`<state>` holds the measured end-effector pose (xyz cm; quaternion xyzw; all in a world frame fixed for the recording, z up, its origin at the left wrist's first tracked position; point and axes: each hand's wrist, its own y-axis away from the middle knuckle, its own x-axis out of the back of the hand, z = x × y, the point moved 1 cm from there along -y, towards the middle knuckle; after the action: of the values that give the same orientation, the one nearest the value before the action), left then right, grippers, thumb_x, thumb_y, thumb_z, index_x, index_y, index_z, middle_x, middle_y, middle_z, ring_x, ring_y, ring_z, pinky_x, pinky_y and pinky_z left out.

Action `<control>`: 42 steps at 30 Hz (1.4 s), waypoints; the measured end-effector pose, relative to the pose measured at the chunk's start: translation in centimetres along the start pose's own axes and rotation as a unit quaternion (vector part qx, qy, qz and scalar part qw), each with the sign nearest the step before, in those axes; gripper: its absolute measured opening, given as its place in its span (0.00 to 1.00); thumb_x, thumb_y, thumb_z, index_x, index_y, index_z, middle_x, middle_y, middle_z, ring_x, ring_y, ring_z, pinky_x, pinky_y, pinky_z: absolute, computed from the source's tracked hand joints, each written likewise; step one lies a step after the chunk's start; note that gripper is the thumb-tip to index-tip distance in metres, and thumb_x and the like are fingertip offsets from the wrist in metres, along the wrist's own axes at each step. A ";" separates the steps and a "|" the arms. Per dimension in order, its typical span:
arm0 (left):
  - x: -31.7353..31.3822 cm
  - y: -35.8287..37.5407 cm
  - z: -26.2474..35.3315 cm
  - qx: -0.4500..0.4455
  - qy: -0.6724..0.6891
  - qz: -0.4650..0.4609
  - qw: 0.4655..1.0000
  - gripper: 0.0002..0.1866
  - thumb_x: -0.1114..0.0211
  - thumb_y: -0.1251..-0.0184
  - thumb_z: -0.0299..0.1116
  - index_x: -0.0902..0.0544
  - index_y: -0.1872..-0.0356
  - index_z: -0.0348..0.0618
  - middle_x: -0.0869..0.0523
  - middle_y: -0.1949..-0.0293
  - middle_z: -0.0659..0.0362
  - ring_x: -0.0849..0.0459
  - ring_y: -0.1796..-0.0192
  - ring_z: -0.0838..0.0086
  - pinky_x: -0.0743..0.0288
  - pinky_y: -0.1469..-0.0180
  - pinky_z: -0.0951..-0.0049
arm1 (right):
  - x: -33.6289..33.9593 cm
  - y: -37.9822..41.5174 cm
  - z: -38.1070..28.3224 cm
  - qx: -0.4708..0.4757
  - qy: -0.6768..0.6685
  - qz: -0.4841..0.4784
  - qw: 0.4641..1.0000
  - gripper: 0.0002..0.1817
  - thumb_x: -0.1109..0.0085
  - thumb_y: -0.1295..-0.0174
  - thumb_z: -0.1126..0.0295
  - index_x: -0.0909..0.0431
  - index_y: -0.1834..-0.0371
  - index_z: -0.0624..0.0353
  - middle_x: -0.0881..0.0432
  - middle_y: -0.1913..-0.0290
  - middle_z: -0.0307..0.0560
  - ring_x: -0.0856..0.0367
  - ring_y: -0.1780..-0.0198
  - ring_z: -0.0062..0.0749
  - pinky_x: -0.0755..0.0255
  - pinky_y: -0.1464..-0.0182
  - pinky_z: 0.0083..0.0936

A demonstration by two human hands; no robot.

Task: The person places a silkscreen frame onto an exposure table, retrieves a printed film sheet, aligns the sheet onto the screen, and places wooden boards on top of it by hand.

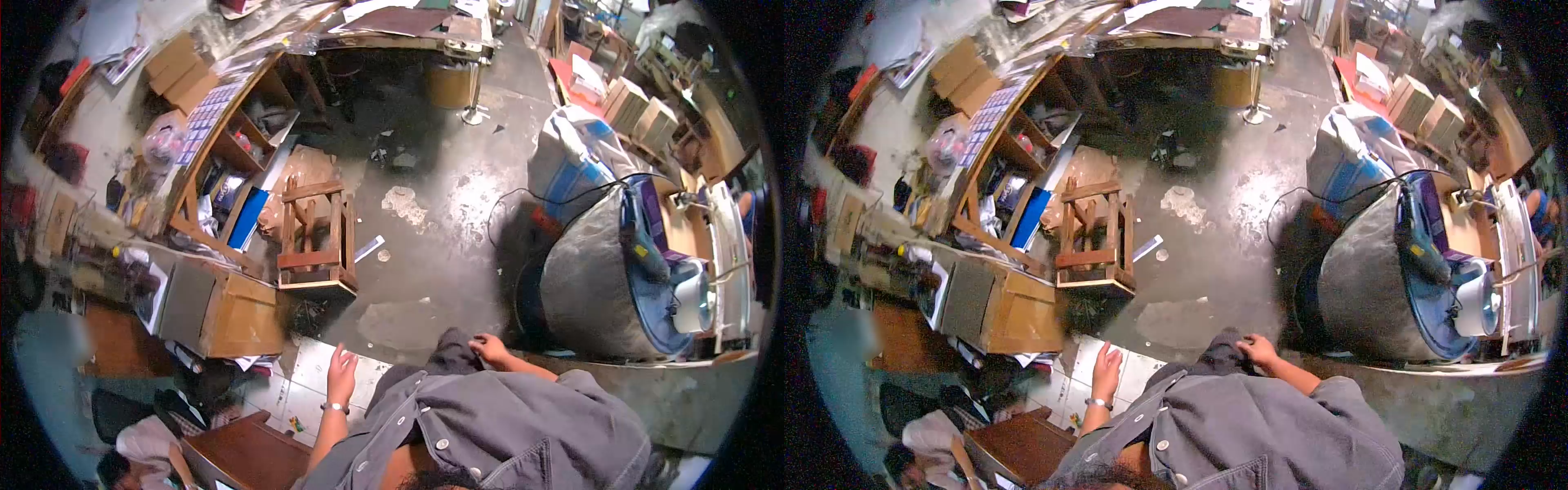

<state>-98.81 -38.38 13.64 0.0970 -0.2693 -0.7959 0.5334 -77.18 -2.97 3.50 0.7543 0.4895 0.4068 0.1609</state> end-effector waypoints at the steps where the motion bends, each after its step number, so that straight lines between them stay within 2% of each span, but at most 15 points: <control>1: -1.1 -2.0 2.3 -0.005 0.000 -0.015 1.000 0.34 0.37 0.29 0.32 0.41 0.27 0.38 0.25 0.37 0.43 0.24 0.37 0.64 0.30 0.36 0.68 | 0.4 -1.8 0.6 -0.008 -0.045 -0.002 0.999 0.35 0.34 0.43 0.48 0.24 0.39 0.63 0.15 0.50 0.58 0.16 0.49 0.43 0.25 0.46 0.32; 6: -7.5 -18.3 12.1 -0.104 -0.044 -0.147 0.983 0.29 0.38 0.29 0.31 0.35 0.29 0.38 0.26 0.35 0.47 0.23 0.40 0.71 0.28 0.38 0.73 | 5.1 -15.2 -1.1 -0.178 -0.305 -0.016 0.935 0.26 0.37 0.37 0.46 0.21 0.53 0.60 0.22 0.67 0.39 0.26 0.72 0.24 0.35 0.74 0.26; 9: -12.8 -30.2 18.7 -0.142 -0.097 -0.149 0.974 0.29 0.37 0.30 0.31 0.35 0.30 0.37 0.26 0.35 0.49 0.21 0.42 0.72 0.26 0.41 0.74 | 9.6 -27.9 -3.1 -0.137 -0.272 0.026 0.952 0.25 0.39 0.37 0.46 0.21 0.50 0.56 0.19 0.61 0.40 0.23 0.68 0.29 0.28 0.65 0.34; 12: -16.7 -41.2 21.4 -0.084 -0.221 -0.124 0.964 0.31 0.37 0.30 0.36 0.34 0.30 0.37 0.27 0.35 0.43 0.21 0.39 0.66 0.27 0.40 0.71 | 14.9 -41.9 -6.3 0.025 -0.126 0.116 0.985 0.25 0.36 0.39 0.46 0.21 0.62 0.61 0.20 0.71 0.43 0.26 0.75 0.27 0.31 0.73 0.28; 14: -16.7 -46.7 22.3 -0.046 -0.453 -0.167 0.874 0.36 0.35 0.34 0.47 0.33 0.31 0.38 0.25 0.36 0.40 0.23 0.37 0.56 0.30 0.36 0.64 | 20.3 -48.5 -14.7 0.056 -0.151 0.102 0.982 0.23 0.37 0.37 0.49 0.21 0.60 0.61 0.23 0.75 0.41 0.26 0.75 0.27 0.30 0.72 0.29; 18: -16.5 -52.1 26.1 -0.057 -0.624 -0.191 0.756 0.36 0.34 0.37 0.51 0.31 0.31 0.42 0.23 0.38 0.39 0.25 0.36 0.50 0.32 0.33 0.59 | 29.9 -61.2 -31.4 0.158 -0.163 0.126 0.966 0.29 0.35 0.39 0.52 0.22 0.45 0.66 0.15 0.51 0.56 0.16 0.52 0.38 0.25 0.48 0.31; 21: -17.2 -53.5 29.9 -0.082 -0.484 -0.132 0.861 0.35 0.34 0.36 0.51 0.30 0.32 0.43 0.22 0.40 0.39 0.23 0.37 0.52 0.30 0.35 0.61 | 35.9 -64.3 -43.9 0.193 -0.252 0.112 0.942 0.28 0.34 0.38 0.53 0.23 0.43 0.65 0.15 0.55 0.48 0.18 0.60 0.29 0.25 0.56 0.26; 25: -15.5 -58.6 25.0 0.040 -0.313 -0.103 0.943 0.35 0.36 0.32 0.49 0.33 0.31 0.36 0.25 0.35 0.44 0.25 0.34 0.58 0.32 0.33 0.61 | 41.9 -65.8 -57.3 0.190 -0.340 0.068 0.919 0.25 0.34 0.37 0.56 0.24 0.43 0.61 0.19 0.63 0.37 0.24 0.71 0.17 0.33 0.74 0.17; 29: -14.1 -59.8 18.3 0.069 -0.396 -0.064 0.913 0.29 0.36 0.33 0.46 0.25 0.39 0.33 0.18 0.44 0.44 0.20 0.40 0.56 0.29 0.38 0.61 | 46.2 -71.8 -66.3 0.142 -0.417 0.045 0.897 0.28 0.35 0.36 0.54 0.29 0.40 0.60 0.22 0.65 0.38 0.23 0.72 0.25 0.31 0.72 0.22; 30: -15.4 -57.0 24.2 0.096 -0.309 -0.089 0.942 0.23 0.38 0.33 0.45 0.19 0.46 0.37 0.14 0.51 0.45 0.17 0.45 0.52 0.27 0.43 0.60 | 46.7 -73.0 -68.7 0.115 -0.435 0.056 0.891 0.29 0.36 0.36 0.53 0.30 0.40 0.61 0.23 0.63 0.41 0.23 0.73 0.26 0.31 0.73 0.23; 31: -13.7 -57.9 16.6 0.176 -0.243 -0.062 0.952 0.19 0.37 0.34 0.45 0.15 0.53 0.39 0.13 0.58 0.45 0.16 0.50 0.51 0.27 0.47 0.59 | 47.0 -74.3 -70.7 0.083 -0.457 0.064 0.883 0.30 0.36 0.36 0.51 0.31 0.39 0.61 0.23 0.61 0.43 0.24 0.74 0.27 0.31 0.73 0.23; 32: -14.0 -57.5 17.8 0.164 -0.258 -0.085 0.948 0.19 0.37 0.34 0.45 0.15 0.54 0.39 0.13 0.59 0.45 0.15 0.51 0.51 0.26 0.48 0.59 | 47.8 -78.6 -70.9 0.073 -0.429 0.034 0.900 0.35 0.40 0.35 0.48 0.37 0.32 0.59 0.23 0.49 0.46 0.20 0.54 0.36 0.22 0.56 0.39; 35: -12.1 -57.1 13.5 0.133 -0.228 -0.119 0.957 0.21 0.35 0.36 0.46 0.16 0.52 0.39 0.13 0.60 0.46 0.14 0.53 0.52 0.25 0.51 0.59 | 48.8 -84.7 -73.5 0.071 -0.525 0.062 0.846 0.34 0.41 0.35 0.47 0.35 0.35 0.61 0.24 0.51 0.47 0.19 0.57 0.37 0.21 0.60 0.38; 40: -11.5 -59.3 13.3 0.116 -0.266 -0.065 0.955 0.24 0.35 0.36 0.48 0.19 0.46 0.42 0.13 0.60 0.48 0.14 0.55 0.52 0.23 0.53 0.59 | 50.9 -87.4 -76.8 0.063 -0.579 0.122 0.804 0.22 0.42 0.34 0.46 0.22 0.58 0.57 0.28 0.74 0.38 0.23 0.73 0.36 0.17 0.60 0.43; 42: -11.8 -61.0 14.8 0.126 -0.249 -0.050 0.959 0.24 0.34 0.35 0.47 0.20 0.45 0.41 0.13 0.60 0.49 0.15 0.56 0.56 0.24 0.52 0.61 | 51.9 -87.4 -78.9 0.025 -0.536 0.159 0.828 0.15 0.38 0.35 0.56 0.22 0.59 0.57 0.24 0.71 0.40 0.23 0.69 0.34 0.17 0.60 0.44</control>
<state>-149.10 -5.52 -8.03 -0.0249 -0.4865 -0.7800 0.3928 -181.29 70.86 19.81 0.9251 0.2096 -0.0543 0.3120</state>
